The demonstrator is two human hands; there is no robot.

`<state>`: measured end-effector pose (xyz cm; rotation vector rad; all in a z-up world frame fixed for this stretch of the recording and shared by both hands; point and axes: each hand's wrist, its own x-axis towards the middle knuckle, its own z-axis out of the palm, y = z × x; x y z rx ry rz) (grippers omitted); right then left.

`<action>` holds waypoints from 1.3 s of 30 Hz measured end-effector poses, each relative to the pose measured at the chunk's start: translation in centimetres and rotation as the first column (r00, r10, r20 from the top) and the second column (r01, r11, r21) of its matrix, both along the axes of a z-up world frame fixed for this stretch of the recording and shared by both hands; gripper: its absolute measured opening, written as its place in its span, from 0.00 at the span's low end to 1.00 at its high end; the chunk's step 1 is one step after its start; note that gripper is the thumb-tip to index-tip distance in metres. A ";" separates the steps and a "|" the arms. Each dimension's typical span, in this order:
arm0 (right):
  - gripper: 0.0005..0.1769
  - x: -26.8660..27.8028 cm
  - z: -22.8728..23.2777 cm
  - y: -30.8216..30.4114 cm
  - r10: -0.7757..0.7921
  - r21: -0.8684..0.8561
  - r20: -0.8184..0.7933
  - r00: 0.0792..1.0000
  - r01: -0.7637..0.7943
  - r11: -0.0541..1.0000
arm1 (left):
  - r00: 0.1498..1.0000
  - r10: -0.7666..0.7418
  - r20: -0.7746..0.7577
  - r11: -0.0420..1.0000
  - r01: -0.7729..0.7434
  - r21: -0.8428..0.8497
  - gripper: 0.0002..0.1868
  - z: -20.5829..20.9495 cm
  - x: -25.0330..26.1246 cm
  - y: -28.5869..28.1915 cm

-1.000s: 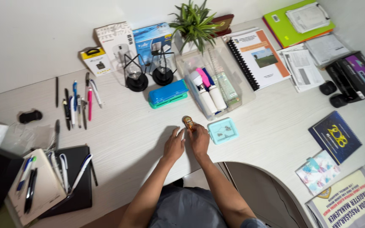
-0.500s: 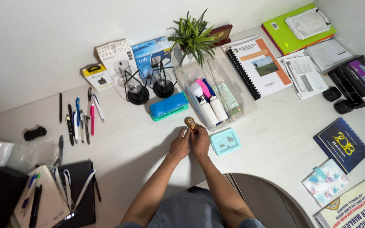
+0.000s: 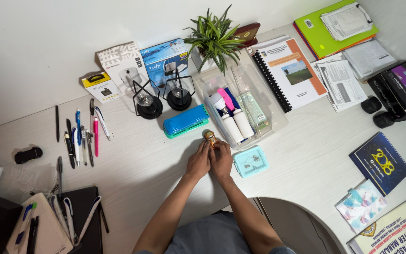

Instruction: The person organizes stationery items on a white desk. They place a small black device into a yellow and white box, then arrange several pens and markers into a white paper cup. The person also moves a small toy car and a roll of tape to different positions on the desk.

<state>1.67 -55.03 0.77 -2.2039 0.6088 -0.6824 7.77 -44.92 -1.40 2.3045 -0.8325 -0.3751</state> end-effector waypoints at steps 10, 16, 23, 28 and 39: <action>0.11 -0.3 5.5 0.0 -0.019 0.271 0.181 0.983 -0.031 0.962 | 0.978 0.158 0.134 0.857 -0.068 -0.511 0.32 5.2 -1.7 -0.7; 0.12 -1.2 9.3 -4.6 -0.091 0.200 0.180 0.979 0.054 0.978 | 0.981 0.074 0.178 0.812 0.045 -0.582 0.29 9.2 -1.7 -4.2; 0.11 -0.9 10.4 -13.4 -0.153 0.008 0.015 0.988 0.153 0.988 | 0.981 -0.150 0.126 0.878 0.191 -0.439 0.25 9.4 0.2 -11.7; 0.10 -0.1 9.8 -18.1 -0.145 -0.167 -0.166 0.975 0.117 0.979 | 0.965 -0.233 0.118 0.953 0.251 -0.170 0.27 8.0 2.1 -16.7; 0.10 3.5 7.6 -24.6 -0.224 -0.408 -0.467 0.855 0.016 0.913 | 0.917 -0.370 0.150 0.928 0.358 0.102 0.23 6.1 5.5 -22.2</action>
